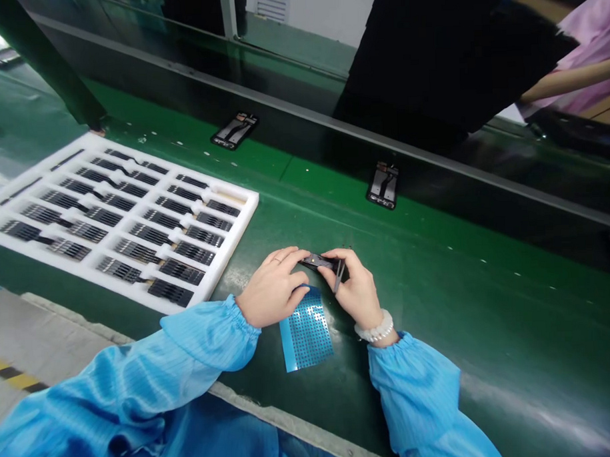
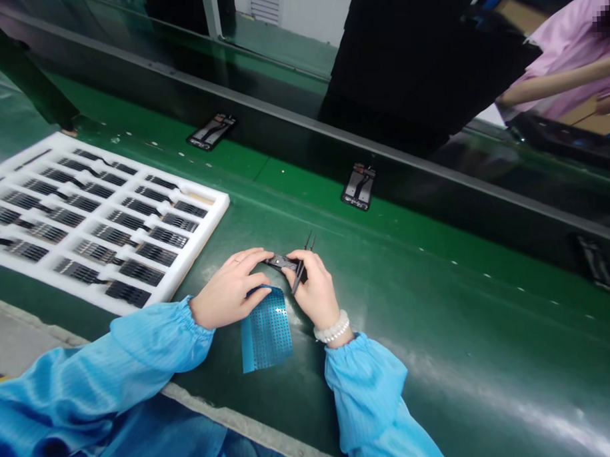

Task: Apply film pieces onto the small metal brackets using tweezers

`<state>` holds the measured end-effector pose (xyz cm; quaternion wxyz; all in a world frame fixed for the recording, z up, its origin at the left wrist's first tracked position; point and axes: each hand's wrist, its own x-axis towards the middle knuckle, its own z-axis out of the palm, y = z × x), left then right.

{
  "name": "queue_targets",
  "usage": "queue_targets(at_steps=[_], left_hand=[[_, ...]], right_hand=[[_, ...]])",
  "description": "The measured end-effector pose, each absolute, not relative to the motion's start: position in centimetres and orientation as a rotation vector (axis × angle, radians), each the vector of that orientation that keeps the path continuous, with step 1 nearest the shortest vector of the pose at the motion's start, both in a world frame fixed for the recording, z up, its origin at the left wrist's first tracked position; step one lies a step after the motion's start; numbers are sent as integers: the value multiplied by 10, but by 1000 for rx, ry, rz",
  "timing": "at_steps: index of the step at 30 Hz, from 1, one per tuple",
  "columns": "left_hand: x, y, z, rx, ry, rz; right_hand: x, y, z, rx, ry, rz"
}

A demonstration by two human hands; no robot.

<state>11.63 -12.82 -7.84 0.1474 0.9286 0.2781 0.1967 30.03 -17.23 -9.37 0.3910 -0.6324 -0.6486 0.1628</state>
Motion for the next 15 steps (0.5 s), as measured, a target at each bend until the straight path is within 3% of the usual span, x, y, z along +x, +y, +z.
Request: queue_targets(at_steps=[15], left_hand=[[118,-138,-83,2991,653,502]], right_hand=[[300,-180,-96,-1631,-1325,739]])
